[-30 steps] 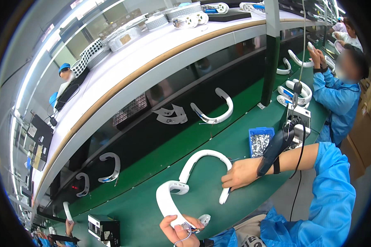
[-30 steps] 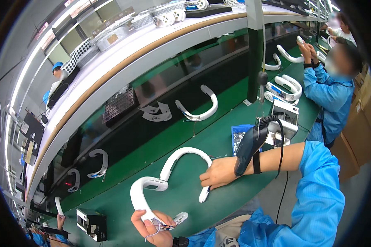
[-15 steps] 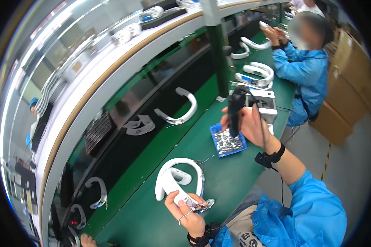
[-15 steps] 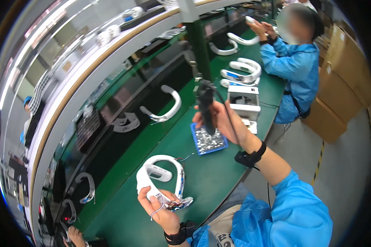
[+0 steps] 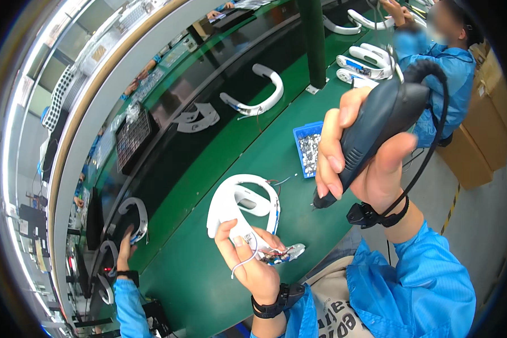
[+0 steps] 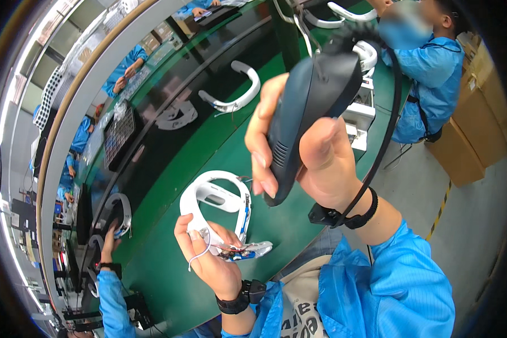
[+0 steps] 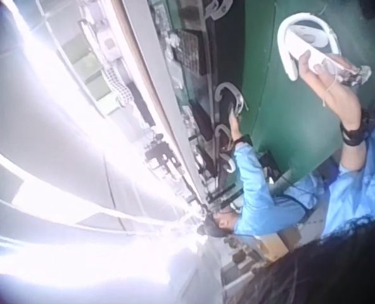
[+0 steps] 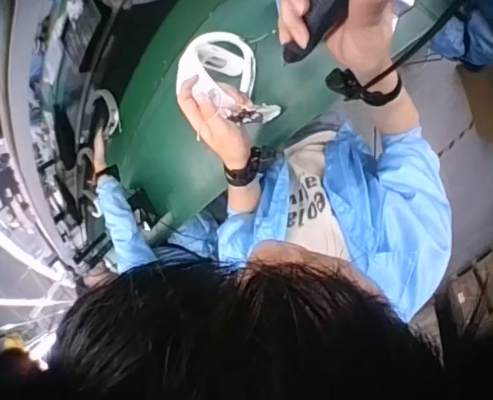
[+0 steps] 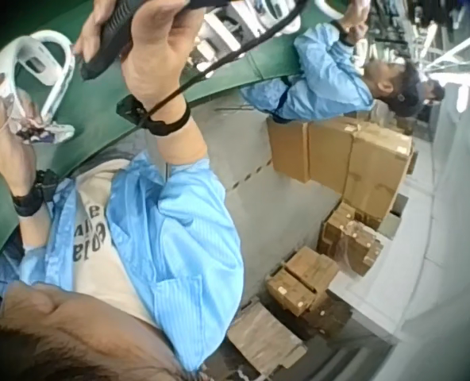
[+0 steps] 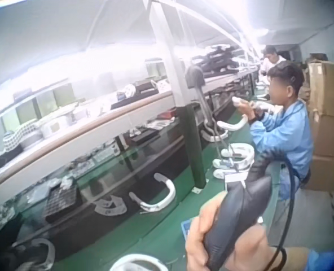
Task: Using an electric screwdriver to attach a small circuit board and wiring to a white U-shaped plastic component on an assembly line.
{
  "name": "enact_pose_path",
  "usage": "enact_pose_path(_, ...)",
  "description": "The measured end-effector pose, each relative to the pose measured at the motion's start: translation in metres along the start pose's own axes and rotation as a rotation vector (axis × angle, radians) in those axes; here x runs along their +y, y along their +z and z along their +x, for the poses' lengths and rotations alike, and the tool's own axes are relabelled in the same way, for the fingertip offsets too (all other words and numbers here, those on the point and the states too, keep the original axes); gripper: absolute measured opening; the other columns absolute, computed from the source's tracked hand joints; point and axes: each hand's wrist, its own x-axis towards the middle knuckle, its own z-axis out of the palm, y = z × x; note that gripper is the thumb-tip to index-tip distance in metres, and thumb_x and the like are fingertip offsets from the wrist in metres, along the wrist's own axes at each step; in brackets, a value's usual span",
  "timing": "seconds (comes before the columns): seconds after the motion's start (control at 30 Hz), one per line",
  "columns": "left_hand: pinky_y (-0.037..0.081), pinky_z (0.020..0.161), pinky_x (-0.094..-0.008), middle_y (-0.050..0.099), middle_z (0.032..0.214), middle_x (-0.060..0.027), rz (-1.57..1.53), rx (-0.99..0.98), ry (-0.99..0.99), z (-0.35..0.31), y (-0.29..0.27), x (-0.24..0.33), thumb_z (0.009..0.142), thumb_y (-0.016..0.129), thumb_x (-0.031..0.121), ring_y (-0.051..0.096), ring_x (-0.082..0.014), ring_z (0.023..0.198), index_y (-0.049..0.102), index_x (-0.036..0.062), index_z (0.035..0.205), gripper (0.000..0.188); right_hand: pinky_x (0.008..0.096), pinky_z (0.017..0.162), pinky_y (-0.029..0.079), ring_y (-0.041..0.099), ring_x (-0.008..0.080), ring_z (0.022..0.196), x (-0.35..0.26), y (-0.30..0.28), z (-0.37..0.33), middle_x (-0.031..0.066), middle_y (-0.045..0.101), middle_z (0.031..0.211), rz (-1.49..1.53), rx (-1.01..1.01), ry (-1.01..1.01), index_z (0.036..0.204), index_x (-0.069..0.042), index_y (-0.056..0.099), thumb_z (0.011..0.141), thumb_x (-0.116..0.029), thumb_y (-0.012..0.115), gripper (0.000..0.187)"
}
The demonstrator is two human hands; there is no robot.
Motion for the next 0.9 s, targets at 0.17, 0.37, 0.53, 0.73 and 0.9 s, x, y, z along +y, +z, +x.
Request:
enact_pose_path(0.17,0.051,0.056,-0.0327,0.059,0.070,-0.0143,-0.026,-0.004,-0.059,0.003,-0.006,0.010,0.112,0.037,0.025,0.057,-0.0200,0.056,0.039,0.0086,0.136,0.029,0.0343,0.045,0.057,0.057,0.0167,0.046,0.004,0.031,0.018,0.0093,0.057,0.075,0.226,-0.115,-0.010,0.118,-0.006,0.043,0.082,-0.092,0.039,0.093)
enact_pose_path(0.37,0.051,0.057,-0.0327,0.060,0.069,-0.0150,-0.063,-0.031,-0.078,0.004,-0.013,0.009,0.113,0.038,0.028,0.059,-0.0203,0.057,0.039,0.0079,0.136,0.031,0.0316,0.047,0.056,0.060,0.0178,0.050,0.024,0.065,0.041,0.0131,0.060,0.077,0.542,-0.271,-0.207,0.124,-0.001,0.045,0.086,-0.092,0.038,0.099)
enact_pose_path(0.53,0.052,0.058,-0.0322,0.061,0.071,-0.0142,-0.053,-0.065,-0.081,0.005,-0.014,0.009,0.112,0.036,0.026,0.062,-0.0208,0.061,0.038,0.0072,0.138,0.032,0.0290,0.049,0.055,0.062,0.0178,0.054,0.036,0.076,0.045,0.0128,0.061,0.079,0.523,-0.293,-0.207,0.125,0.001,0.045,0.088,-0.087,0.046,0.096)
enact_pose_path(0.73,0.052,0.062,-0.0306,0.064,0.073,-0.0167,-0.027,-0.088,-0.086,0.007,-0.020,0.011,0.112,0.035,0.028,0.063,-0.0207,0.063,0.038,0.0067,0.139,0.034,0.0290,0.050,0.055,0.061,0.0173,0.054,0.052,0.084,0.043,0.0122,0.060,0.079,0.521,-0.293,-0.167,0.124,0.001,0.046,0.089,-0.086,0.047,0.094)
enact_pose_path(0.9,0.052,0.062,-0.0306,0.065,0.075,-0.0171,-0.046,-0.106,-0.081,0.007,-0.018,0.010,0.112,0.036,0.028,0.063,-0.0205,0.063,0.037,0.0068,0.140,0.035,0.0289,0.050,0.054,0.061,0.0169,0.055,0.052,0.087,0.041,0.0116,0.060,0.079,0.495,-0.285,-0.165,0.124,0.001,0.047,0.089,-0.085,0.047,0.092)
